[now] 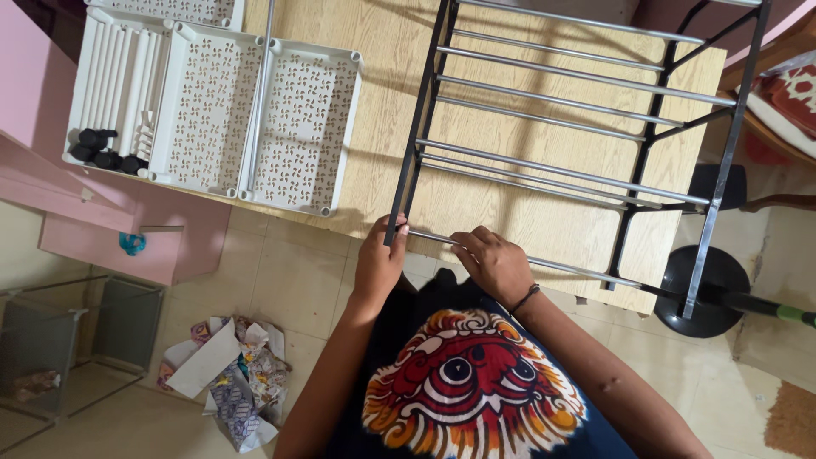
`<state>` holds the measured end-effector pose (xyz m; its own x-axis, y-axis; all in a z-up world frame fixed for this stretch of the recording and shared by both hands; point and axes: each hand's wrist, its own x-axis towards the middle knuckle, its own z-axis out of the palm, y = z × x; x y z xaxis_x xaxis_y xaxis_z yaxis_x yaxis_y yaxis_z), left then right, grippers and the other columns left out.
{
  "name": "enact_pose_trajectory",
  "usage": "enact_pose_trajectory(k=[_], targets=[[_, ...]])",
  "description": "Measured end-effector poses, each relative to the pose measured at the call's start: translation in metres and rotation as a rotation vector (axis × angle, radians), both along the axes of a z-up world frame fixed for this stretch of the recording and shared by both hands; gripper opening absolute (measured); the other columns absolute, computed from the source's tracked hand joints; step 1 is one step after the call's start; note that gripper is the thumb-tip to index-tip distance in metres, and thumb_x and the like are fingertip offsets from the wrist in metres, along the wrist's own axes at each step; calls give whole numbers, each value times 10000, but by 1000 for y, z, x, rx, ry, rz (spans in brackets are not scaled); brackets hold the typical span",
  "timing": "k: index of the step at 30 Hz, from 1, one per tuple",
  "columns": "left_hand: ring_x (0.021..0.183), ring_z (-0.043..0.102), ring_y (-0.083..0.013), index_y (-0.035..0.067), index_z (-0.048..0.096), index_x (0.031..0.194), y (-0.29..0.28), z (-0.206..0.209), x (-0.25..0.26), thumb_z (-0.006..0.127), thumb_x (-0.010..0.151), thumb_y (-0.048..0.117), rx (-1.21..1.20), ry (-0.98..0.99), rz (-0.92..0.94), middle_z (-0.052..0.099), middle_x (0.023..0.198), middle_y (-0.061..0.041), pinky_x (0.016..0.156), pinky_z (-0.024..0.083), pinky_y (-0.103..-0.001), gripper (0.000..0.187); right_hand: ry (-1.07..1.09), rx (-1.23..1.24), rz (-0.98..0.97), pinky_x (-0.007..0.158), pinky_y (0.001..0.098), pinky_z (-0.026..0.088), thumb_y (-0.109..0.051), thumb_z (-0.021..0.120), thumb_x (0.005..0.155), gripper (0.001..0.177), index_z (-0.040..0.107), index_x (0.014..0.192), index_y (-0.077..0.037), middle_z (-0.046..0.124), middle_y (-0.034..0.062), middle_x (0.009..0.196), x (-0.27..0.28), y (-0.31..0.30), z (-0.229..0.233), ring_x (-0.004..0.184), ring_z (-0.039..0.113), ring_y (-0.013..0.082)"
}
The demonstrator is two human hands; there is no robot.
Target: The person assembles a dish rack by attaching black plastic feet to white perforated trays and inserting metal rods into the frame. They handle multiple trays and rods, arranging them on a wooden table before placing the assembled rack upright.
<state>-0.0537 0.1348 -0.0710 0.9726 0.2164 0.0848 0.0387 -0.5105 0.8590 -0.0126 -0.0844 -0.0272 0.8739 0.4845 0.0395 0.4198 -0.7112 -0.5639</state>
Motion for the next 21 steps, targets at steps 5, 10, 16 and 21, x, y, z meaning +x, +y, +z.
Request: enact_pose_trajectory(k=[5, 10, 16, 21], targets=[[992, 722, -386, 24, 616, 1149, -1, -12, 0, 571, 1061, 184, 84, 8, -13, 731, 1113, -178, 806, 585, -423, 188, 19, -57, 5, 611, 379, 574, -328, 628, 981, 241, 757, 1082, -151, 718, 48, 877, -1, -1, -2, 776, 721, 249], [976, 719, -401, 19, 613, 1138, 0, -13, 1, 541, 1071, 233, 97, 71, -19, 741, 1097, -183, 785, 586, -439, 235, 12, -56, -9, 578, 368, 565, -330, 621, 994, 231, 759, 1050, -153, 716, 38, 840, -1, 1, -4, 737, 719, 235], [1018, 746, -345, 41, 656, 1170, 7, -7, 2, 591, 1033, 226, 59, 131, -54, 750, 1126, -180, 823, 604, -407, 239, 18, -61, -17, 667, 387, 569, -344, 628, 988, 257, 758, 1097, -151, 725, 60, 890, -2, 0, -5, 826, 717, 245], [1189, 632, -322, 36, 562, 1369, 58, 26, 20, 537, 916, 51, -10, 276, -215, 634, 1321, -184, 964, 564, -418, 453, -214, 52, 11, 899, 421, 558, -337, 651, 1015, 311, 719, 1237, -130, 718, 107, 1128, 17, -10, 8, 1050, 669, 245]])
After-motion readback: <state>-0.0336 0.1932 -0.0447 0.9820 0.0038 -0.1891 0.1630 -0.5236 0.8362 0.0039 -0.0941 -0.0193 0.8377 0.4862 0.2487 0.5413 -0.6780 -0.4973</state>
